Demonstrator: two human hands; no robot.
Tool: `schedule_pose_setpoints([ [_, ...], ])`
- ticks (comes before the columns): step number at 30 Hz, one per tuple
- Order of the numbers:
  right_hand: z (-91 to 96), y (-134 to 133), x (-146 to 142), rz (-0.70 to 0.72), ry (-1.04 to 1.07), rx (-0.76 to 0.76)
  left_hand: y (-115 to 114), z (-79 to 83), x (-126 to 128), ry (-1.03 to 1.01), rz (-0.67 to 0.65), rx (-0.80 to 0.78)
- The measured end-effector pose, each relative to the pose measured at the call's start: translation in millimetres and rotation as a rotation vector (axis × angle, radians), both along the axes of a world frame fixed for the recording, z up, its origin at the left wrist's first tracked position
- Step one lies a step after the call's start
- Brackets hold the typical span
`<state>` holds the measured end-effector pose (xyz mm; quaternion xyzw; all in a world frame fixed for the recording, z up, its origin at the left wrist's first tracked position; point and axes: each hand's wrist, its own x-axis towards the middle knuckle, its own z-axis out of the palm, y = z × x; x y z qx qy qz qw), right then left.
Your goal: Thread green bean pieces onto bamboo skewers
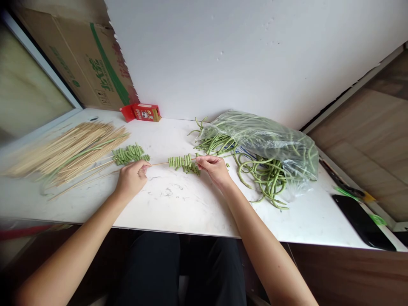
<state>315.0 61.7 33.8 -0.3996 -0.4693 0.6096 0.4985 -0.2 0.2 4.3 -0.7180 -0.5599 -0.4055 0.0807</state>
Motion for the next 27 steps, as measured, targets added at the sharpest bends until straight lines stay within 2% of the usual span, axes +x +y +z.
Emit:
schedule_pose_setpoints([
  [15,-12.3,-0.8,-5.8,-0.013,0.003,-0.061,0.1,-1.3,-0.3,0.010,0.022,-0.052],
  [27,-13.5,-1.1,-6.1,-0.006,-0.003,-0.050,-0.7,-0.2,-0.3,0.017,0.007,-0.051],
])
